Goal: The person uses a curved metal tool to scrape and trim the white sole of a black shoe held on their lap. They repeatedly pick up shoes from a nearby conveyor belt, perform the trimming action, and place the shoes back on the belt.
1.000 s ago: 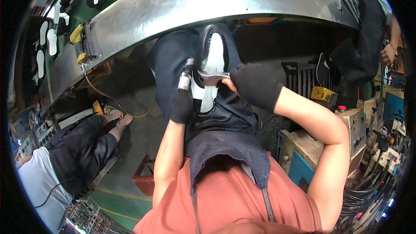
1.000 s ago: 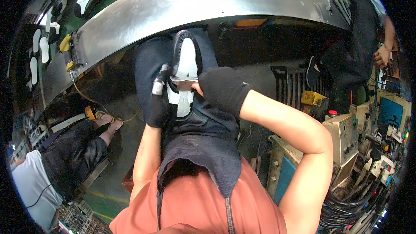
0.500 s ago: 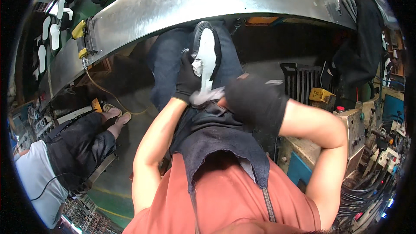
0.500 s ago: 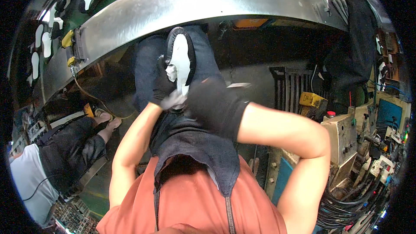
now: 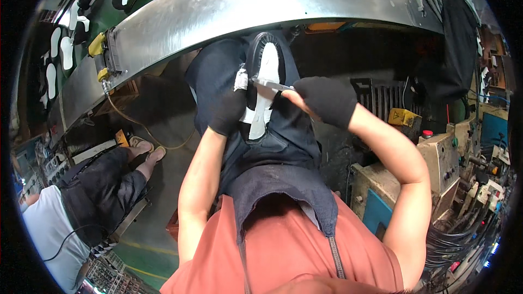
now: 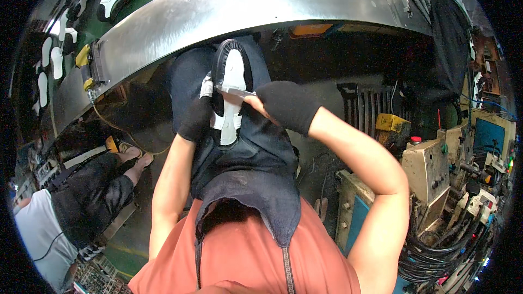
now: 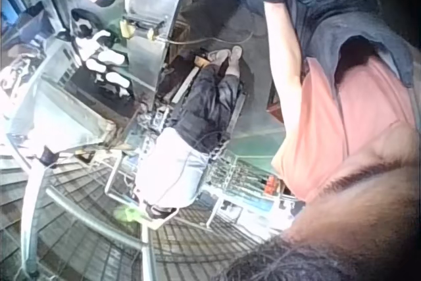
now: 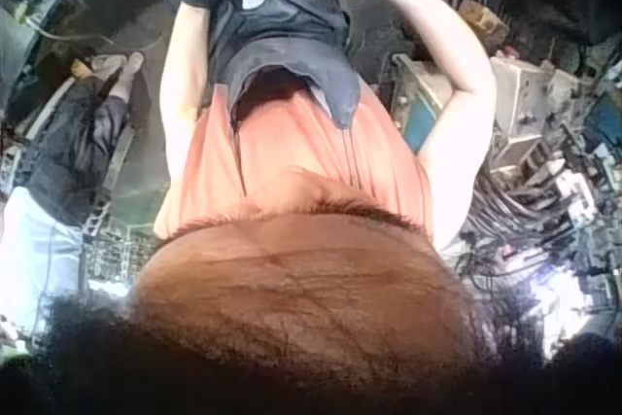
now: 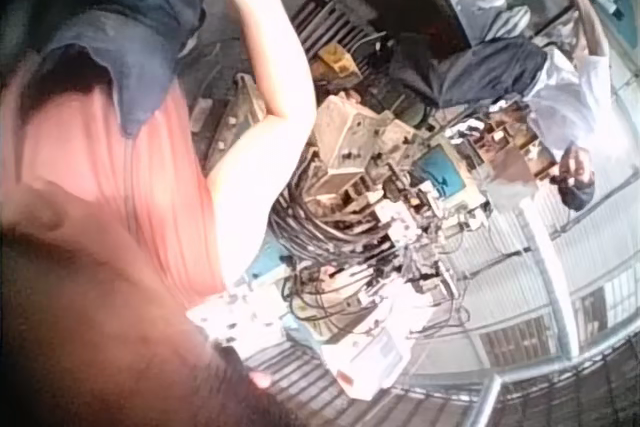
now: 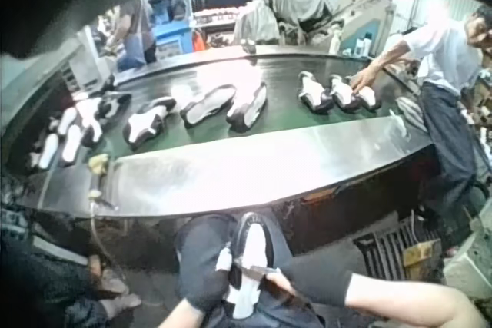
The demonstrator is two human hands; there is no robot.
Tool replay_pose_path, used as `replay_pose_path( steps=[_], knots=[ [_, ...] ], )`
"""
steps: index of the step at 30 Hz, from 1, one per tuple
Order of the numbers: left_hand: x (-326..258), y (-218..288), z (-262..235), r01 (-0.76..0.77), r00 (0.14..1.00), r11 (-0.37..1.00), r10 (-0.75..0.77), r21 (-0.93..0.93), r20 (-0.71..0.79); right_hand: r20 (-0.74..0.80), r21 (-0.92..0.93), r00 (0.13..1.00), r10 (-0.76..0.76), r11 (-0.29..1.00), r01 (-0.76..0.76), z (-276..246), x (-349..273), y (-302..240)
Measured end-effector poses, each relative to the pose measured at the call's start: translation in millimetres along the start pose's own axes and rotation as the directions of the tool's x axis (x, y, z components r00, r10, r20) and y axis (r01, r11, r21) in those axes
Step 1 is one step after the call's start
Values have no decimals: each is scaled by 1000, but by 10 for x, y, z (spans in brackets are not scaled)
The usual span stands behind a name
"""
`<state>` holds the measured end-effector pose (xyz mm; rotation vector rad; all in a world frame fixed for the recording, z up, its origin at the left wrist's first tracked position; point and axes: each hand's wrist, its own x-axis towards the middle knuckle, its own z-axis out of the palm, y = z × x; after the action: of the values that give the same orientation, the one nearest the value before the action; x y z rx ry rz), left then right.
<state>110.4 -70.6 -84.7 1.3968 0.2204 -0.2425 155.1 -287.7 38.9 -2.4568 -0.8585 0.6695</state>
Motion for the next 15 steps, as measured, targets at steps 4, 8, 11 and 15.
replay_pose_path(
  steps=[4, 8, 11, 15],
  knots=[
    [158, -267, 260, -353, 861, 835, 467, 423, -203, -202, 123, 978, -50, 990, 76, 496, -21, 447],
    [69, -71, 282, -248, 890, 750, 427, 613, -162, 212, 186, 977, 36, 980, -77, -112, -106, 480],
    [26, -95, 196, -231, 918, 735, 382, 638, -109, -7, -38, 989, -146, 989, 146, -296, -61, -142],
    [55, -107, 143, -382, 891, 546, 432, 746, 140, -29, -66, 960, -277, 959, 275, 17, 137, 271]
  ],
)
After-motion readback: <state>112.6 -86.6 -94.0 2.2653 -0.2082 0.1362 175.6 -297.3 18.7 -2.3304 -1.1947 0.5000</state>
